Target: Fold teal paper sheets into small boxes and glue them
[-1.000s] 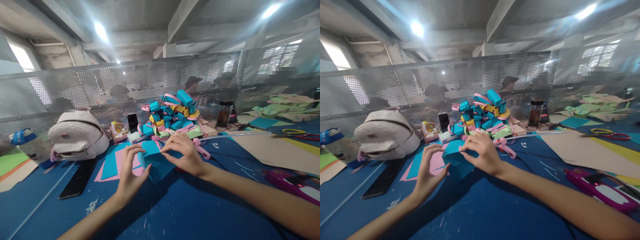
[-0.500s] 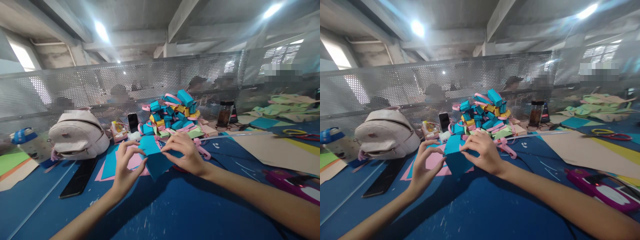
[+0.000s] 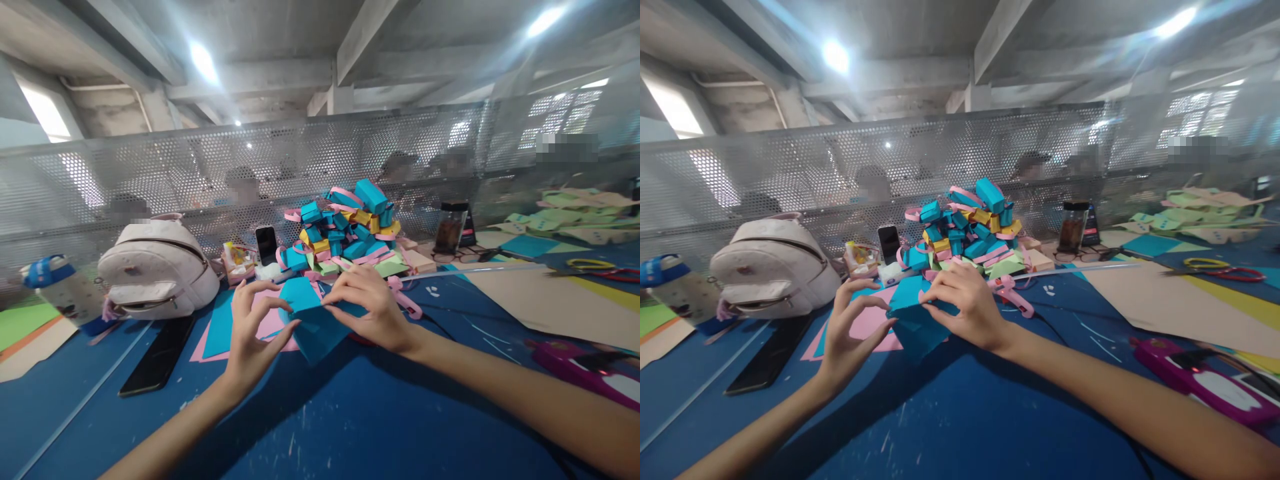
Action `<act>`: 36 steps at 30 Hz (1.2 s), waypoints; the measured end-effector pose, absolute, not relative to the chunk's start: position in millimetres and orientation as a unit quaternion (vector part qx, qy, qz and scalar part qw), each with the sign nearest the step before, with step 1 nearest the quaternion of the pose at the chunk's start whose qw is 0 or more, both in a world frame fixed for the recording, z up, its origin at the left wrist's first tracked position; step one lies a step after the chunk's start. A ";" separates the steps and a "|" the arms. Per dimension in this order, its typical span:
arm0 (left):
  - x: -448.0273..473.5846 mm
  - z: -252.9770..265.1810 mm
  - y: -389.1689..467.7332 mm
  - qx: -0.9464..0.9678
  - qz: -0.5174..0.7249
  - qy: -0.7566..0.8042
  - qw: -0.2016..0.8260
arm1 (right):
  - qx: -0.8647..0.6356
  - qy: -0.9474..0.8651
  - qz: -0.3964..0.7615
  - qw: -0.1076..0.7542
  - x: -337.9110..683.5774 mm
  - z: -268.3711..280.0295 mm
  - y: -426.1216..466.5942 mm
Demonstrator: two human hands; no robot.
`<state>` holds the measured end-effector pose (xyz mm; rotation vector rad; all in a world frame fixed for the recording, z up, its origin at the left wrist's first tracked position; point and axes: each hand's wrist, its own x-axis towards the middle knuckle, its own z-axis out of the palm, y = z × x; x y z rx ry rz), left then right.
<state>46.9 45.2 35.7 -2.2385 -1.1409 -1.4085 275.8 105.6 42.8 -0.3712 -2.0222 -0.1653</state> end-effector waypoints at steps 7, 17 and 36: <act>49.5 33.8 45.4 -0.766 -0.494 -0.399 0.103 | -0.153 -0.842 -0.077 0.512 276.0 43.0 106.0; 58.2 20.0 48.2 -0.754 -0.491 -0.428 -0.083 | -0.161 -0.835 -0.040 0.525 274.0 42.6 104.2; 41.9 30.9 56.4 -0.807 -0.464 -0.363 0.034 | -0.107 -0.835 -0.104 0.530 274.4 42.5 97.1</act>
